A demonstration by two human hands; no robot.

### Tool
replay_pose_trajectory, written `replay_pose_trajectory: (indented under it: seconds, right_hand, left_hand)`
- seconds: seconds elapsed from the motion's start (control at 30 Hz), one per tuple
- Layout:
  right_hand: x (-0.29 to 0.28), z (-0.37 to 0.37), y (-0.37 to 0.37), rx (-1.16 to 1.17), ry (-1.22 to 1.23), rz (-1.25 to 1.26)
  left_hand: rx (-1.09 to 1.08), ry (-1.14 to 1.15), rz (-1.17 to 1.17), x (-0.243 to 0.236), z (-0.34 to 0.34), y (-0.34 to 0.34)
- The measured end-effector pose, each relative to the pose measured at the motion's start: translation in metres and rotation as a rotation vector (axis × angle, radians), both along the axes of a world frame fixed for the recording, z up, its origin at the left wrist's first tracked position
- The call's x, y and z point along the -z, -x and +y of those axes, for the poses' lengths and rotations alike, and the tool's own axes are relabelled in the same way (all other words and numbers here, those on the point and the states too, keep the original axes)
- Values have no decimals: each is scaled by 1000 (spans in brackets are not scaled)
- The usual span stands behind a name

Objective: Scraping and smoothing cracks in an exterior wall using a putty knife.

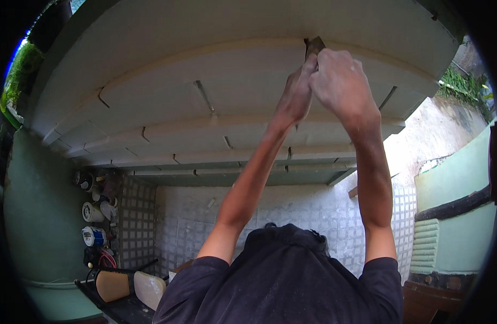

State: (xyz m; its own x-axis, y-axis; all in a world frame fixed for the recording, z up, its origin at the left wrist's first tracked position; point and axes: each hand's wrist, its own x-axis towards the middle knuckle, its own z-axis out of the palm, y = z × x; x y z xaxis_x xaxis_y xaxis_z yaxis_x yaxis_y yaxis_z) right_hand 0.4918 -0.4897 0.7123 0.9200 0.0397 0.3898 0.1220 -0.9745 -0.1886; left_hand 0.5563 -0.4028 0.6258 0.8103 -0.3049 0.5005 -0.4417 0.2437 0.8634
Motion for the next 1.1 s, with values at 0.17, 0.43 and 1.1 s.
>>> replay_pose_trajectory:
  seconds: [0.17,0.43,1.1]
  right_hand:
    - [3,4,-6,-28,35,14]
    - [11,-1,-17,-74,102,-142]
    - [57,-13,13,-241,-1265,99]
  left_hand:
    - [4,35,10,9,4,-10]
    - [-35,-44,43,3,7,-1]
    - [-128,-221,-253,-3,19,39]
